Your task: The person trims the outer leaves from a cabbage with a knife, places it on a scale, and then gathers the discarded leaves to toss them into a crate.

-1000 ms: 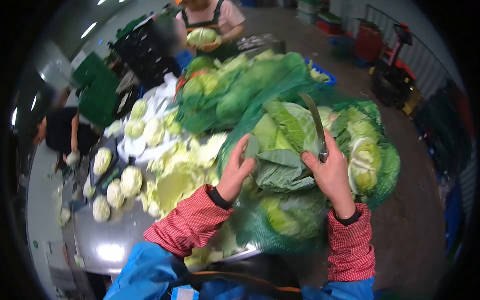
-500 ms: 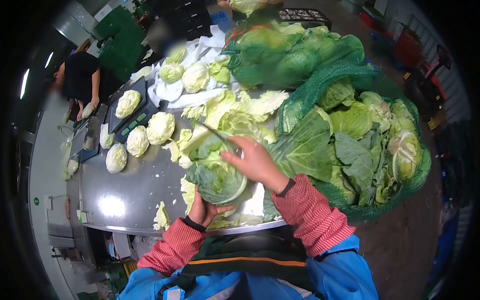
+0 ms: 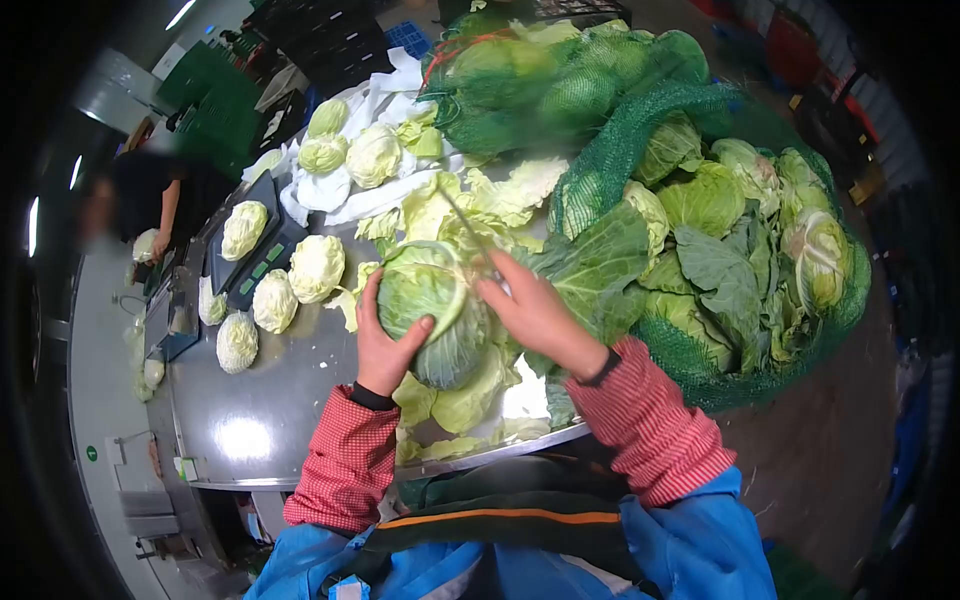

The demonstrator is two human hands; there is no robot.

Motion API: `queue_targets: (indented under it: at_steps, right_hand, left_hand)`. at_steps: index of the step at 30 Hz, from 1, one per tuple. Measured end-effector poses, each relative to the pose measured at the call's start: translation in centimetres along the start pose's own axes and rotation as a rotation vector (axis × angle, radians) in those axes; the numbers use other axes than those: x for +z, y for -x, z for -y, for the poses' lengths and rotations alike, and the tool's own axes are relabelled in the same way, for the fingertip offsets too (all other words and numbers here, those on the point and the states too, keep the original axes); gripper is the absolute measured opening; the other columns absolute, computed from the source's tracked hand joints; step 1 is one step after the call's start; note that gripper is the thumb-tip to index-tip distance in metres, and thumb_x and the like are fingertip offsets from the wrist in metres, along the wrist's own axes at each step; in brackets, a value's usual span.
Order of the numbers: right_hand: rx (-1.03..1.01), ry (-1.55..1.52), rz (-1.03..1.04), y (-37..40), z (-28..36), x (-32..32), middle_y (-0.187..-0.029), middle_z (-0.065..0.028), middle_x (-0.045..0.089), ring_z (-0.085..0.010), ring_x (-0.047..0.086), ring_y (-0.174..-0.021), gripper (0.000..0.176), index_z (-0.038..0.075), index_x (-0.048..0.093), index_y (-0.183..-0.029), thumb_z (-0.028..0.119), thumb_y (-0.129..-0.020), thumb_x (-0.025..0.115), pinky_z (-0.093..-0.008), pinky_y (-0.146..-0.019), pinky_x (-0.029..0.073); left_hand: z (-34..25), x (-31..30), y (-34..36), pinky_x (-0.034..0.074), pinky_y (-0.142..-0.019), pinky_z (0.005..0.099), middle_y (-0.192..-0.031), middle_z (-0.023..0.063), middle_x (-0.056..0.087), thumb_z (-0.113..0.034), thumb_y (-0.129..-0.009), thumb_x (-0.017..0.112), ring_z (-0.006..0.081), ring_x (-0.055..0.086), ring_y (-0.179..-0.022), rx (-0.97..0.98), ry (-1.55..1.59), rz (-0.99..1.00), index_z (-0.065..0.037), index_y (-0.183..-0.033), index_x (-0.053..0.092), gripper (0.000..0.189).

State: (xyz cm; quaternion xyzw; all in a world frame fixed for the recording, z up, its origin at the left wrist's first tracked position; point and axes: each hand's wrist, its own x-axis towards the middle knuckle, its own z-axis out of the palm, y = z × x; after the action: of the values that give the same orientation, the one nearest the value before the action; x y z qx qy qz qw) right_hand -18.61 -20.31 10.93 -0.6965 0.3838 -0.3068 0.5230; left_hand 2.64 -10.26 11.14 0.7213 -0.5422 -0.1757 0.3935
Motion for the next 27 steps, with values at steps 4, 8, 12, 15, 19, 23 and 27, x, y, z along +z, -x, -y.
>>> queue_targets:
  at_steps: [4,8,12,15,19,23,27]
  right_hand:
    - [0.086,0.381,0.038,4.2,-1.5,0.4,-0.085,-0.0198,0.065,-0.0404,0.063,-0.07,0.021,0.003,0.05,-0.108,0.018,-0.094,0.054,-0.0482,-0.063,0.049]
    - [-0.151,0.543,-0.025,3.6,-1.4,2.8,-0.079,-0.0214,0.062,-0.0407,0.063,-0.067,0.012,0.002,0.047,-0.096,0.009,-0.089,0.054,-0.048,-0.058,0.05]
    - [-0.123,0.668,0.044,1.8,-2.9,3.8,-0.077,-0.0235,0.063,-0.0409,0.064,-0.067,0.015,0.001,0.046,-0.098,0.004,-0.085,0.053,-0.0471,-0.057,0.051]
    - [-0.017,0.702,0.121,-0.4,-5.4,4.9,-0.075,-0.025,0.063,-0.0442,0.063,-0.069,0.023,-0.004,0.045,-0.103,0.001,-0.083,0.054,-0.0505,-0.059,0.05]
    - [-0.035,0.714,0.196,-1.9,-6.0,4.2,-0.074,-0.0257,0.064,-0.0437,0.065,-0.071,0.023,-0.004,0.045,-0.104,0.002,-0.083,0.053,-0.052,-0.06,0.051]
    - [-0.053,0.771,0.267,-2.2,-4.6,2.8,-0.073,-0.0244,0.065,-0.0424,0.066,-0.07,0.02,-0.003,0.045,-0.103,0.003,-0.084,0.05,-0.0527,-0.062,0.052]
    - [-0.054,0.833,0.291,-4.9,-6.2,3.0,-0.074,-0.025,0.065,-0.0419,0.066,-0.069,0.026,-0.005,0.046,-0.107,0.002,-0.083,0.051,-0.0506,-0.062,0.053]
  left_hand:
    - [1.2,0.7,-0.8,0.036,-0.107,0.046,-0.132,0.0241,0.042,-0.033,-0.072,0.081,0.0373,0.044,-0.124,-0.097,0.086,-0.084,-0.008,-0.147,0.033,0.093]
    - [1.3,1.2,-1.3,0.034,-0.108,0.0464,-0.136,0.026,0.04,-0.034,-0.073,0.08,0.0379,0.042,-0.127,-0.171,0.119,-0.094,-0.007,-0.148,0.031,0.094]
    - [1.4,1.6,-2.0,0.033,-0.109,0.0467,-0.137,0.029,0.039,-0.039,-0.073,0.08,0.0401,0.041,-0.128,-0.212,0.051,-0.118,-0.007,-0.149,0.03,0.096]
    - [1.9,2.5,-2.5,0.035,-0.11,0.0447,-0.142,0.0296,0.035,-0.042,-0.074,0.079,0.0413,0.041,-0.131,-0.238,-0.059,-0.079,-0.006,-0.15,0.028,0.098]
    - [0.9,2.2,-3.9,0.036,-0.108,0.0485,-0.139,0.0334,0.033,-0.044,-0.071,0.081,0.048,0.039,-0.129,-0.287,-0.106,-0.033,-0.007,-0.148,0.03,0.099]
    - [-0.2,1.5,-4.4,0.033,-0.108,0.054,-0.139,0.0356,0.031,-0.048,-0.065,0.083,0.0528,0.035,-0.127,0.001,-0.247,-0.072,-0.007,-0.142,0.04,0.097]
    - [0.0,2.5,-6.9,0.031,-0.109,0.0545,-0.137,0.032,0.036,-0.053,-0.063,0.082,0.0504,0.032,-0.13,-0.004,-0.26,0.004,-0.006,-0.134,0.05,0.091]
